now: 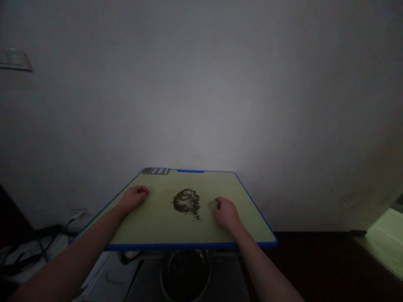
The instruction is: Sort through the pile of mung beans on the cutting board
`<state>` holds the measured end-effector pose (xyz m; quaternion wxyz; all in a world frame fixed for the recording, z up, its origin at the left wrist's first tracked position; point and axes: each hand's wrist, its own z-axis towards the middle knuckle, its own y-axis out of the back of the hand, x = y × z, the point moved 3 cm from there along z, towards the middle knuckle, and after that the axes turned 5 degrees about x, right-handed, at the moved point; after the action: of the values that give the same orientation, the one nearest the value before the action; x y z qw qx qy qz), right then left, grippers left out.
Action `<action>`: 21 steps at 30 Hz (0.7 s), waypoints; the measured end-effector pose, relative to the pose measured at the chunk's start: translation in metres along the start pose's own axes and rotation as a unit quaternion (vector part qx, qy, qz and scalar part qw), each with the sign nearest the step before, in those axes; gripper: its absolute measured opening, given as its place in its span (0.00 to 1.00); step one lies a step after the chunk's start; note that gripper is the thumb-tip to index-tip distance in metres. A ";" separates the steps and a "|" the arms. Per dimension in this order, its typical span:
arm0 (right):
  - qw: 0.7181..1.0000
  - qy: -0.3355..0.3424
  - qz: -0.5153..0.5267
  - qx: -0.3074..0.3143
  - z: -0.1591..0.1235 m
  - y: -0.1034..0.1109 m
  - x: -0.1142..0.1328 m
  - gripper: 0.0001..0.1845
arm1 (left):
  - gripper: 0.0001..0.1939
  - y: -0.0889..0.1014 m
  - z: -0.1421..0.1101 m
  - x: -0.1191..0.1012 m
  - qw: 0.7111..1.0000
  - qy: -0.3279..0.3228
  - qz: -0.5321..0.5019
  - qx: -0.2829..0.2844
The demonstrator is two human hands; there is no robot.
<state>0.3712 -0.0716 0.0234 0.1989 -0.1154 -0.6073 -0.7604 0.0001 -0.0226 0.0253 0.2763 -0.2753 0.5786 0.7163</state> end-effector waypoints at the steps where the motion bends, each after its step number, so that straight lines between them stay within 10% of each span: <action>1: 1.000 -0.007 -0.004 -0.006 0.000 0.002 -0.004 0.19 | 0.11 0.000 0.000 0.001 1.000 0.000 -0.001 -0.002; 13: 0.999 0.041 0.019 -0.002 0.000 -0.009 0.018 0.20 | 0.11 0.002 -0.002 -0.003 1.000 0.007 0.008 0.002; 21: 0.999 -0.023 -0.026 -0.035 0.012 0.003 -0.013 0.20 | 0.10 0.000 0.000 -0.001 1.000 0.010 0.004 -0.001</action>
<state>0.3837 -0.0581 0.0232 0.1609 -0.1236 -0.5875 -0.7834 0.0006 -0.0229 0.0258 0.2673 -0.2807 0.5820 0.7149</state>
